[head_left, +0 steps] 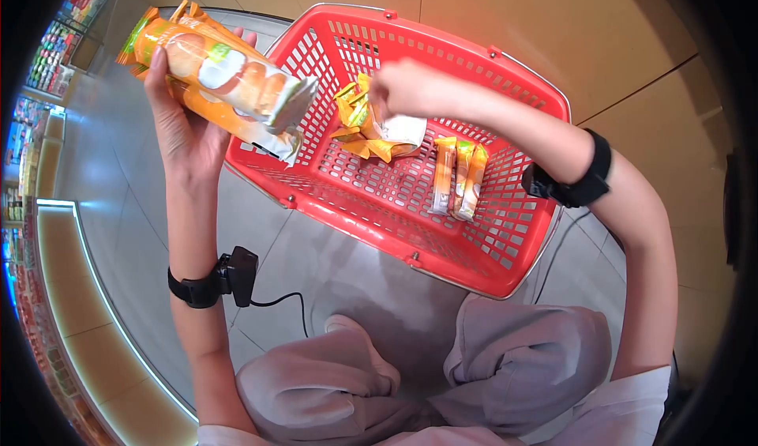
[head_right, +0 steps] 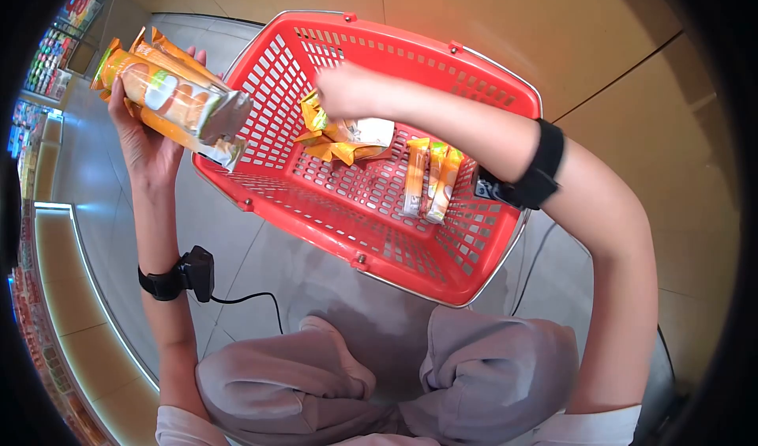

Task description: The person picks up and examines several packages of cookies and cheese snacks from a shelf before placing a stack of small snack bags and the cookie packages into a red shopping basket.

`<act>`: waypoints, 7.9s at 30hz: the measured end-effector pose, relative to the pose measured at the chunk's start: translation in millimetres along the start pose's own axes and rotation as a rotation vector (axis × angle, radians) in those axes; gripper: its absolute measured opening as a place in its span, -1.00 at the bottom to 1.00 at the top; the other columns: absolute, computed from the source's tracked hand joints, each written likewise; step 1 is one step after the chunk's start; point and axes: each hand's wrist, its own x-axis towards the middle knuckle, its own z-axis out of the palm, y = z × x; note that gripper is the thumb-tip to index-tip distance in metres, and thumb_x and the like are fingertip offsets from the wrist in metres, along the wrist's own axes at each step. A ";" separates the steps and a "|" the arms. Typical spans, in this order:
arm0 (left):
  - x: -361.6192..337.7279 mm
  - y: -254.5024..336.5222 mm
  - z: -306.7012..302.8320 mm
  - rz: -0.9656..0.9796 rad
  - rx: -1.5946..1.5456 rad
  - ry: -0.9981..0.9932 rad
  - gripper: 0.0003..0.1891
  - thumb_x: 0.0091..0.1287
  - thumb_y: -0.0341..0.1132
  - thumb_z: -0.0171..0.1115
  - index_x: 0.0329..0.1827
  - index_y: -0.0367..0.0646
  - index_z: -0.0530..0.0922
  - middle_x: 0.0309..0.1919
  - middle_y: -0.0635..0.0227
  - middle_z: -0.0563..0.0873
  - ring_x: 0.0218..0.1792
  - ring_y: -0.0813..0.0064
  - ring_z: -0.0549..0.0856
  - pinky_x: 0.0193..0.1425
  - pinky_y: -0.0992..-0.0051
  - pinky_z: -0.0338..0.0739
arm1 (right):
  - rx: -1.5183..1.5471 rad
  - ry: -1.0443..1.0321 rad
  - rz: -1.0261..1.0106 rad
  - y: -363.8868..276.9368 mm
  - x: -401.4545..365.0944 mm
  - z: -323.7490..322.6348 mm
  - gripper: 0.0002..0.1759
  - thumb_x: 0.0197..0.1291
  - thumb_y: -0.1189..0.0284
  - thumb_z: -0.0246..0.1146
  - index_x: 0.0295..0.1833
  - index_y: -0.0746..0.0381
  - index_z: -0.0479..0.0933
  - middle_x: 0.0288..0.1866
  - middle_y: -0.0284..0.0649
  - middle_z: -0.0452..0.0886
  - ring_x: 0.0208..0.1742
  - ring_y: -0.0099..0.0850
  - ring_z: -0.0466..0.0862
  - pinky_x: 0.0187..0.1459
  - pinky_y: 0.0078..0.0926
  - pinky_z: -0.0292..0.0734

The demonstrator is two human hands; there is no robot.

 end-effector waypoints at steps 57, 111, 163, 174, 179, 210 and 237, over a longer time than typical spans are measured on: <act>11.0 -5.2 -20.0 -0.054 -0.210 0.132 -0.20 0.06 0.11 0.28 0.25 -0.17 0.19 0.16 -0.07 0.32 0.20 0.05 0.36 0.30 0.08 0.28 | 0.879 0.294 -0.363 -53.6 -103.8 -23.9 -0.51 0.05 0.26 0.24 0.10 0.21 0.39 -0.41 -0.36 0.37 -0.38 -0.63 0.36 -0.32 -0.64 0.29; 13.3 -7.0 -23.7 -0.057 -0.174 0.105 -0.28 0.11 0.05 0.25 0.26 -0.12 0.23 0.20 -0.12 0.26 0.23 -0.05 0.32 0.32 0.00 0.23 | 0.207 -0.075 0.610 130.6 -11.7 83.8 -0.64 -0.12 0.37 0.40 -0.27 0.41 0.55 -0.33 -0.17 0.65 -0.35 -0.41 0.67 -0.43 -0.46 0.57; 4.7 -4.3 -0.1 0.013 -0.134 0.130 -0.32 0.15 0.05 0.23 0.20 -0.18 0.22 0.06 -0.01 0.42 0.10 0.09 0.47 0.21 0.12 0.39 | 1.430 0.039 -0.218 -78.4 -113.7 -21.2 -0.63 0.34 0.12 -0.07 -0.04 0.22 0.33 -0.41 -0.33 0.46 -0.43 -0.59 0.49 -0.39 -0.64 0.43; 7.8 -8.6 -9.6 -0.064 -0.218 0.112 -0.25 0.11 0.10 0.25 0.23 -0.17 0.21 0.11 -0.10 0.37 0.17 0.01 0.39 0.26 0.07 0.33 | 1.331 0.129 -0.272 -80.1 -117.6 -18.5 -0.54 0.26 0.21 0.10 0.14 0.28 0.30 -0.23 -0.34 0.49 -0.22 -0.68 0.47 -0.20 -0.72 0.39; 5.0 -7.0 -5.0 -0.027 -0.185 0.112 -0.37 0.17 0.04 0.22 0.18 -0.16 0.29 0.08 0.10 0.46 0.12 0.20 0.47 0.23 0.17 0.40 | 1.247 0.272 -0.335 -81.1 -115.2 -16.1 -0.46 0.19 0.23 0.20 0.18 0.32 0.28 -0.13 -0.27 0.49 -0.12 -0.65 0.46 -0.09 -0.70 0.36; 7.6 -10.8 -7.6 -0.052 -0.129 0.123 -0.27 0.13 0.14 0.20 0.22 -0.14 0.20 0.10 -0.09 0.37 0.17 -0.01 0.39 0.25 0.02 0.32 | 0.912 0.361 -0.375 -77.9 -119.2 -21.1 -0.55 0.23 0.20 0.07 0.14 0.24 0.39 -0.14 -0.19 0.56 -0.09 -0.45 0.52 -0.04 -0.49 0.37; 7.6 -10.5 -12.8 -0.101 -0.118 0.081 -0.23 0.12 0.14 0.21 0.26 -0.17 0.18 0.13 -0.04 0.37 0.16 0.09 0.42 0.25 0.14 0.36 | 1.068 0.073 -0.193 -66.8 -121.0 -23.4 -0.45 0.23 0.09 0.04 0.18 0.26 0.39 0.08 -0.11 0.41 0.15 -0.37 0.40 0.15 -0.48 0.25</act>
